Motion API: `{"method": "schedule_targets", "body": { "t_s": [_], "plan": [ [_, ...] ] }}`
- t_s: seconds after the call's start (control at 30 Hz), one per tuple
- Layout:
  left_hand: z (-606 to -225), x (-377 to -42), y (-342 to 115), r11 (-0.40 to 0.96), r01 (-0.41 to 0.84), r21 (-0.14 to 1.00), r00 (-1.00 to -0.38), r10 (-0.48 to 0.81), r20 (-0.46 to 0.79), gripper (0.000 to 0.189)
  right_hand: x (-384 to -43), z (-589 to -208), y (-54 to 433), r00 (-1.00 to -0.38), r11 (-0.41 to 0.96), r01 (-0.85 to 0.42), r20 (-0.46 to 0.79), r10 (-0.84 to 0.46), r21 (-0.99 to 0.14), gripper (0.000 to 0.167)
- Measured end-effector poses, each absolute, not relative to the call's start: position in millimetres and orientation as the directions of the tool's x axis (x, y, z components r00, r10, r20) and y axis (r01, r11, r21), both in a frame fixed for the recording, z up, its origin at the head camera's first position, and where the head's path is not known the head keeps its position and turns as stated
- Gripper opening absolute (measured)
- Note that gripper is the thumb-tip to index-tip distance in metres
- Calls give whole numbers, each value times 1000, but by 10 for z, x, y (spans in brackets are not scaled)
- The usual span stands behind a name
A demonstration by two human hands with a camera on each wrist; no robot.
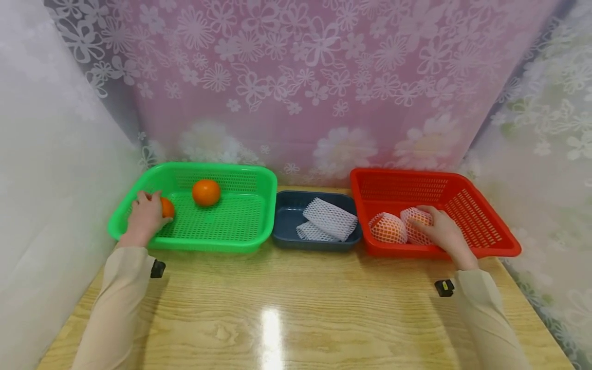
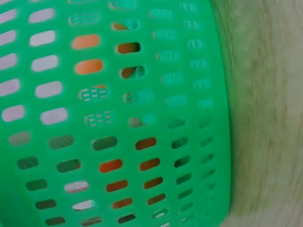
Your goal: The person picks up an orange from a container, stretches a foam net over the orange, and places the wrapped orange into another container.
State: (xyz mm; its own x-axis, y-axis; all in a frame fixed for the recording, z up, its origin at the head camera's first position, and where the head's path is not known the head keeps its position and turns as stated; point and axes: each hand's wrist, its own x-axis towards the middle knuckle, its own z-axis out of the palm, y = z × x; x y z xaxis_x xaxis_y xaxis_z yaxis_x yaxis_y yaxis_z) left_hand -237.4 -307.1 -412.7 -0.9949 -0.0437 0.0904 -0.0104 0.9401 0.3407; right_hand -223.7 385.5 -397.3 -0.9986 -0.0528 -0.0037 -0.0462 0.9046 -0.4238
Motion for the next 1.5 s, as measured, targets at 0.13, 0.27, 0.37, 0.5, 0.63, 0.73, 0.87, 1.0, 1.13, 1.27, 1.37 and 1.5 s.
{"method": "schedule_targets", "body": {
  "t_s": [0.13, 0.27, 0.37, 0.5, 0.63, 0.73, 0.87, 1.0, 1.13, 1.27, 1.37, 1.5],
  "plan": [
    [-4094, -2347, -3066, 937, -48, 346, -991, -89, 104, 80, -2223, -3955, 3800, -989, 897, -93, 142, -35, -433, 56],
    [-4065, -2338, -3064, 927, -38, 374, -983, -102, 153, 79, -2161, -3910, 3714, -957, 888, -149, 291, -18, -435, 44],
    [-4034, -2333, -3047, 921, -8, 390, -974, -96, 205, 77, -2101, -3864, 3598, -936, 866, -202, 351, -32, -458, 41],
    [-3920, -2313, -2938, 910, 16, 413, -966, -93, 242, 78, -2012, -3775, 3331, -899, 839, -291, 432, -74, -461, 37],
    [-3729, -2255, -2705, 876, 25, 482, -964, -106, 243, 82, -1939, -3695, 2982, -848, 801, -393, 514, -127, -451, 33],
    [-3590, -2194, -2479, 839, 57, 541, -959, -105, 263, 83, -1898, -3660, 2718, -819, 755, -463, 550, -163, -465, 33],
    [-3445, -2111, -2157, 778, 125, 615, -956, -72, 286, 83, -1818, -3632, 2375, -790, 701, -533, 575, -213, -473, 36],
    [-3378, -2048, -1843, 701, 203, 684, -954, -14, 298, 84, -1734, -3620, 2071, -777, 648, -582, 570, -265, -492, 40],
    [-3354, -1980, -1542, 616, 261, 743, -956, 58, 288, 79, -1678, -3645, 1815, -782, 580, -606, 543, -307, -545, 47],
    [-3368, -1877, -1260, 521, 300, 799, -954, 151, 260, 70, -1649, -3700, 1611, -790, 484, -613, 508, -343, -625, 60],
    [-3429, -1804, -1051, 456, 327, 828, -942, 233, 243, 67, -1627, -3750, 1499, -798, 418, -602, 486, -357, -681, 73],
    [-3536, -1707, -792, 408, 346, 845, -925, 301, 233, 68, -1585, -3808, 1403, -806, 384, -589, 478, -350, -711, 82]
  ]
}}
